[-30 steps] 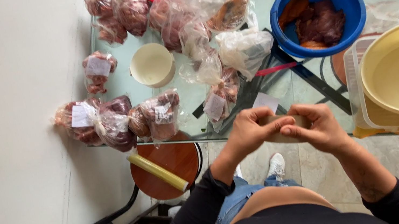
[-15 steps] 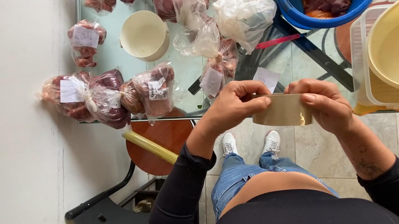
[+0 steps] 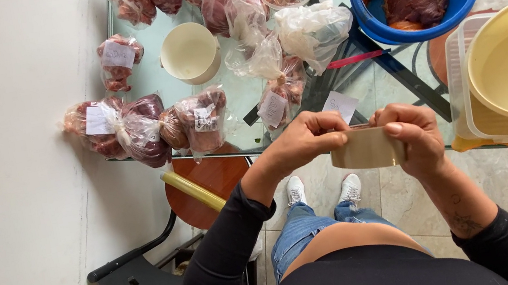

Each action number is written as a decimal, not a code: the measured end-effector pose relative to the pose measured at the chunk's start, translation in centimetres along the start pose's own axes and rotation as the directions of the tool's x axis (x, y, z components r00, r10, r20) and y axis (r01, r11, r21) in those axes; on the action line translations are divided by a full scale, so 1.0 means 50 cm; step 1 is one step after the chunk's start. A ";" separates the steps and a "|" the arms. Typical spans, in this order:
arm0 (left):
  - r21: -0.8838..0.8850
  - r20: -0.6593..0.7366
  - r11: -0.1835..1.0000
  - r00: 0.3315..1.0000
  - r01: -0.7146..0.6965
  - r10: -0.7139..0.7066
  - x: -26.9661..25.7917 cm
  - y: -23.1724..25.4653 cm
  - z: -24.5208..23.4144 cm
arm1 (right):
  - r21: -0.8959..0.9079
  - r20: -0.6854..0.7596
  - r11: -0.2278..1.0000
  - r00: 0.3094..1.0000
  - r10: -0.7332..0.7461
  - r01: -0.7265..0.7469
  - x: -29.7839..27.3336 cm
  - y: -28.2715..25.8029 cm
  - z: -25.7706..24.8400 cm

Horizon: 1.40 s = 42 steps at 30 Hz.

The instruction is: The person labels multiple plastic-wrapped meat packages on a glass table using paper labels and clear tape. They tear tape, affix labels to each package, and occasionally adjust the packages. A cat is briefly touched while the person handles a notebook nearby.

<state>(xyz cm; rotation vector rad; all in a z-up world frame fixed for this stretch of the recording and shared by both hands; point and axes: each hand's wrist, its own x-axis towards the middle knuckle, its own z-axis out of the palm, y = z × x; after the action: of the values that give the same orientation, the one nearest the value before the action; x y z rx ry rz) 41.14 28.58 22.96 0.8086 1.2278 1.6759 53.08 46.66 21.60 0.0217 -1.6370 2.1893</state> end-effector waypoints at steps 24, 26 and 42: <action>0.266 -0.202 0.964 0.979 0.019 0.037 0.003 -0.032 0.033 | -0.620 0.049 0.785 0.998 0.031 0.006 0.009 -0.004 0.007; 0.274 -0.196 0.962 0.980 0.015 0.040 -0.001 -0.038 0.025 | -0.624 0.055 0.782 0.998 0.036 0.006 0.015 -0.017 0.007; 0.069 0.130 0.997 0.991 -0.038 0.029 0.007 -0.022 0.018 | -0.508 0.040 0.861 0.998 0.041 -0.015 0.004 -0.043 0.016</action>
<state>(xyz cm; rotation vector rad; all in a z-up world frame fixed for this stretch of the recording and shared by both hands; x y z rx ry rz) 42.10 29.39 22.16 0.9705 1.1961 1.5881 53.41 46.48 23.86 -0.0995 -2.2059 1.7171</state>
